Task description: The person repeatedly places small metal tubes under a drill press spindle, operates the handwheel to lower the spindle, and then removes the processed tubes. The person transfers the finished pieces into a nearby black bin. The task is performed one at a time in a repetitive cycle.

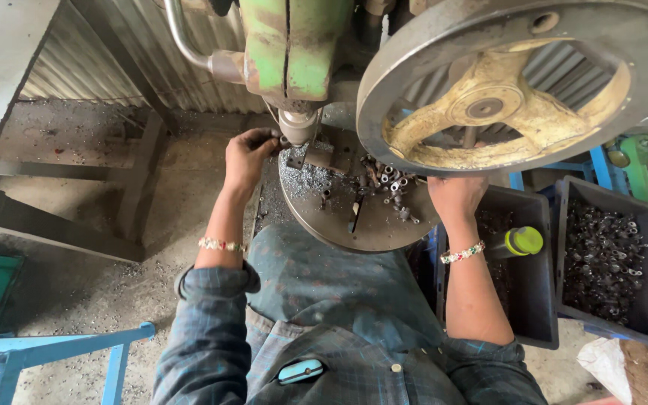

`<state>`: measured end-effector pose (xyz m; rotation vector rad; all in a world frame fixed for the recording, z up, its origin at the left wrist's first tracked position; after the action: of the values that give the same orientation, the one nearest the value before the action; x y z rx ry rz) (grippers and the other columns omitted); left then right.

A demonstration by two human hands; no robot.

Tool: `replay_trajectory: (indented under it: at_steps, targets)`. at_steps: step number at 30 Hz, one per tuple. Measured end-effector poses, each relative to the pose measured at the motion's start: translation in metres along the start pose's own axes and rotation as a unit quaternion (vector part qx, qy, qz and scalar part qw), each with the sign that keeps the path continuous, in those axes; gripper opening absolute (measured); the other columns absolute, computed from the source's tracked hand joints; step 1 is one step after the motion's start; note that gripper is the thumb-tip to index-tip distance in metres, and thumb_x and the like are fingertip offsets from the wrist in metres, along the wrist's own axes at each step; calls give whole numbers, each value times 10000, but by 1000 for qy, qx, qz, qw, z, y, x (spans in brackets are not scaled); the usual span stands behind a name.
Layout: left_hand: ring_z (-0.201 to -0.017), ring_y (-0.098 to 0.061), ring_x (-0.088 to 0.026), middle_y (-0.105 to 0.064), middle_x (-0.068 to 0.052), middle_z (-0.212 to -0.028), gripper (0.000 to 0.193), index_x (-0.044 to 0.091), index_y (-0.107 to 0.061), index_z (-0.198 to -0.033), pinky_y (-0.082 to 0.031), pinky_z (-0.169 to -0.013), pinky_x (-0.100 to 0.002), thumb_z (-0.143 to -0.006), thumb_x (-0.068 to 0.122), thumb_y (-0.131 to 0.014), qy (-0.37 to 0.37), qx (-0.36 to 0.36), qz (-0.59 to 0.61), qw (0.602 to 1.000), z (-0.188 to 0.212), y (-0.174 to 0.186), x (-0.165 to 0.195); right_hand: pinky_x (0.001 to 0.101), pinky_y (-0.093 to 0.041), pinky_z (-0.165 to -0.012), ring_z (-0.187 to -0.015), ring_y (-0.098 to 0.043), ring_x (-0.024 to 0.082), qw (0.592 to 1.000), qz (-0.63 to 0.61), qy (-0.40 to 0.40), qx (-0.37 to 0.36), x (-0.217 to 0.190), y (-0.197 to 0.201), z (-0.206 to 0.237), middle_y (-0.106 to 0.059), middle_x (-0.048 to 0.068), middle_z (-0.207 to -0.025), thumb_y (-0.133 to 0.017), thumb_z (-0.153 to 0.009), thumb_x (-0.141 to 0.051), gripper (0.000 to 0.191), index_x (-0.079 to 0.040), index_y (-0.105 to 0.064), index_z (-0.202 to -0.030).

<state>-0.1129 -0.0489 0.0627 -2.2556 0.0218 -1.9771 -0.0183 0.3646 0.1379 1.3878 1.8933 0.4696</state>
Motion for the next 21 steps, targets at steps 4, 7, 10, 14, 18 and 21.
replay_trajectory:
  at_steps: [4,7,10,14,18,21]
  targets:
    - [-852,-703,-127,-762,-68,-947,109,-44,-738,-1049,-580,-804,-263,-957,-24,-683,40,-74,49,995,-14,-11,-15,532,-480,-944,-1089,-606,450,997,-61,-36,-12,14,-23,-15,-660,245,-1125,-856,-832,-240,499,37,-621,-1174]
    - [-857,-713,-116,-740,-24,-942,140,25,-693,-1053,-600,-799,-271,-916,-1,-684,67,-52,100,991,-14,-6,-27,532,-472,-958,-1113,-595,452,997,-76,-10,-31,16,-48,-42,-642,260,-1163,-860,-836,-247,576,66,-580,-1229]
    - [-874,-693,-135,-740,-56,-966,95,-13,-710,-1057,-566,-803,-281,-963,-9,-700,34,-60,93,993,-12,-4,-27,531,-465,-972,-1136,-585,454,997,-78,-16,-9,23,-63,-81,-624,275,-1201,-864,-840,-255,652,95,-538,-1284]
    - [-897,-708,-140,-738,-69,-983,95,-9,-707,-1053,-604,-863,-297,-961,-10,-683,49,-63,150,986,-13,-6,-36,530,-455,-991,-1168,-572,457,994,-82,-40,64,32,-60,-127,-600,295,-1252,-869,-846,-264,754,133,-483,-1358]
    - [-913,-705,-157,-730,-83,-997,96,-22,-696,-1066,-601,-884,-308,-976,4,-674,56,-72,213,973,-9,-14,-38,529,-445,-1010,-1200,-558,460,994,-94,-42,28,28,-60,-133,-576,315,-1303,-874,-852,-274,856,172,-428,-1431]
    - [-909,-706,-154,-734,-76,-993,132,-17,-696,-1078,-592,-869,-303,-952,19,-677,39,-26,199,979,-2,-6,-36,528,-437,-1025,-1224,-548,462,996,-90,-21,-13,23,-64,-95,-559,330,-1342,-878,-856,-281,933,201,-387,-1486]
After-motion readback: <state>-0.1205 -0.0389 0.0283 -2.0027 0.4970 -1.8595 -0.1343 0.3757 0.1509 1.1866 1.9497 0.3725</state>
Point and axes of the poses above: each hand's wrist, its own z-axis away from the middle knuckle, its own y-axis out of the back of the hand, x = y × z, the point moved 10 cm from there along -z, towards the middle knuckle
